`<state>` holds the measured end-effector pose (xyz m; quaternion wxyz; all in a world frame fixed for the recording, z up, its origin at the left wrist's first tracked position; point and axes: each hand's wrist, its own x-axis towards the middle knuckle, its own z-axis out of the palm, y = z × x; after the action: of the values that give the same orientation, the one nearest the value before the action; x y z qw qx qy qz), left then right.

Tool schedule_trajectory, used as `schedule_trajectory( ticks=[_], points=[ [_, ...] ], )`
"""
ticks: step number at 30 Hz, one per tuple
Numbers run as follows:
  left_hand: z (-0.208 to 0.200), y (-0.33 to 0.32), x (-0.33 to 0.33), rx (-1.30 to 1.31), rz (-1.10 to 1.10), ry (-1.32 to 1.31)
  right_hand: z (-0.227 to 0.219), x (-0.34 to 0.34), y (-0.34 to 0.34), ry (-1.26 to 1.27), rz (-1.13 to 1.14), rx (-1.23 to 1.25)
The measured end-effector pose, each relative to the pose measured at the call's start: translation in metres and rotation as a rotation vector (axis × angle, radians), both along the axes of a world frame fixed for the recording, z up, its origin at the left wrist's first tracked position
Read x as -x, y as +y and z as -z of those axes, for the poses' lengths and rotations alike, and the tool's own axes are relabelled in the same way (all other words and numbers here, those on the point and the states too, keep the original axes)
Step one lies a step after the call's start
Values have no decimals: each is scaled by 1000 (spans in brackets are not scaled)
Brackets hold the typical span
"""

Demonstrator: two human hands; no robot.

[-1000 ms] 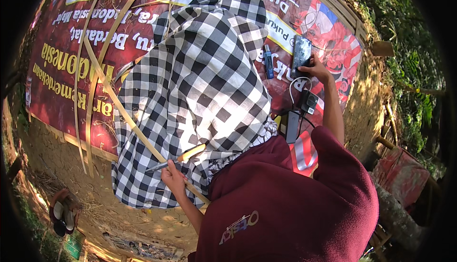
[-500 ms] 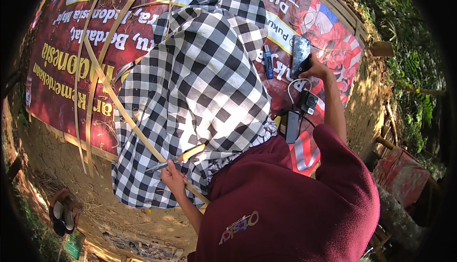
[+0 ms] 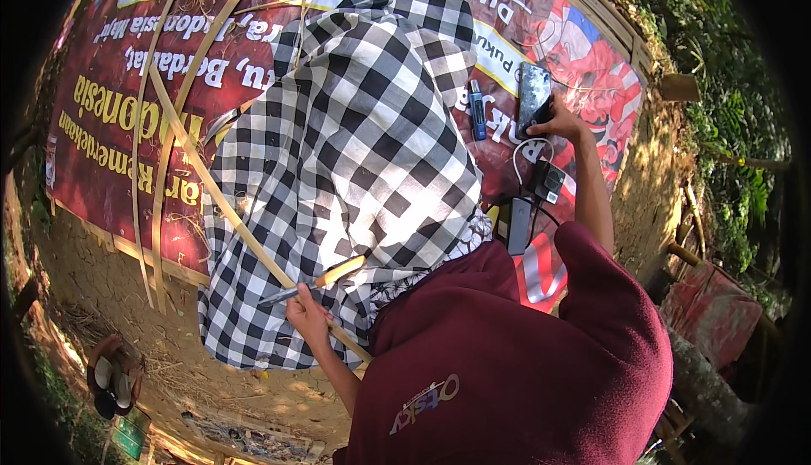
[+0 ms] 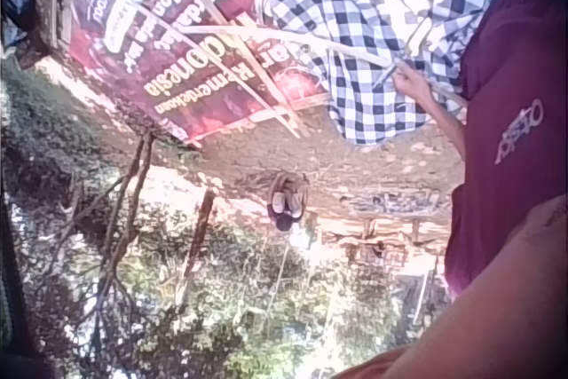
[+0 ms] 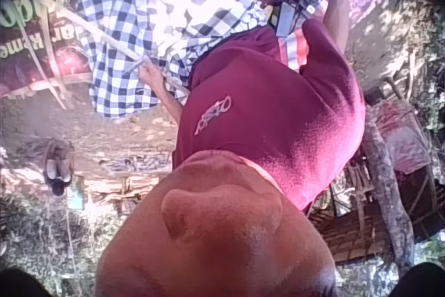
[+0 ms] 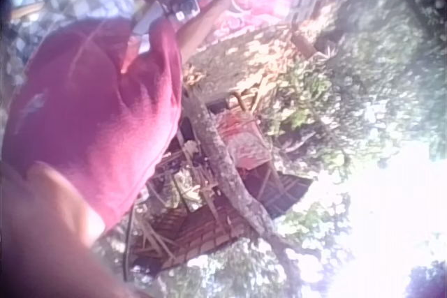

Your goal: The person shaves a thin strip of bamboo using a knife, holding the strip with their hands and moving the blade along the length of the material.

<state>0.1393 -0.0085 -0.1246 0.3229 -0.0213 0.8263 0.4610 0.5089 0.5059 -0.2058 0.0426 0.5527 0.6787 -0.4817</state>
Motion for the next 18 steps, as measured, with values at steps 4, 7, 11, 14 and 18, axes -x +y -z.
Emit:
schedule_trajectory(
  ticks=[4,7,11,14,18],
  points=[
    [0,0,0,6,3,3,6,-3,2,-248,-142,-134],
    [0,0,0,2,-1,1,8,-3,3,-108,-9,-50],
    [1,0,0,10,-18,-11,8,-3,1,99,196,184],
    [1,-1,0,11,-30,-19,5,-3,-2,71,93,67],
    [1,-2,0,11,-3,1,3,-2,-5,-138,-75,-138]
  ],
)
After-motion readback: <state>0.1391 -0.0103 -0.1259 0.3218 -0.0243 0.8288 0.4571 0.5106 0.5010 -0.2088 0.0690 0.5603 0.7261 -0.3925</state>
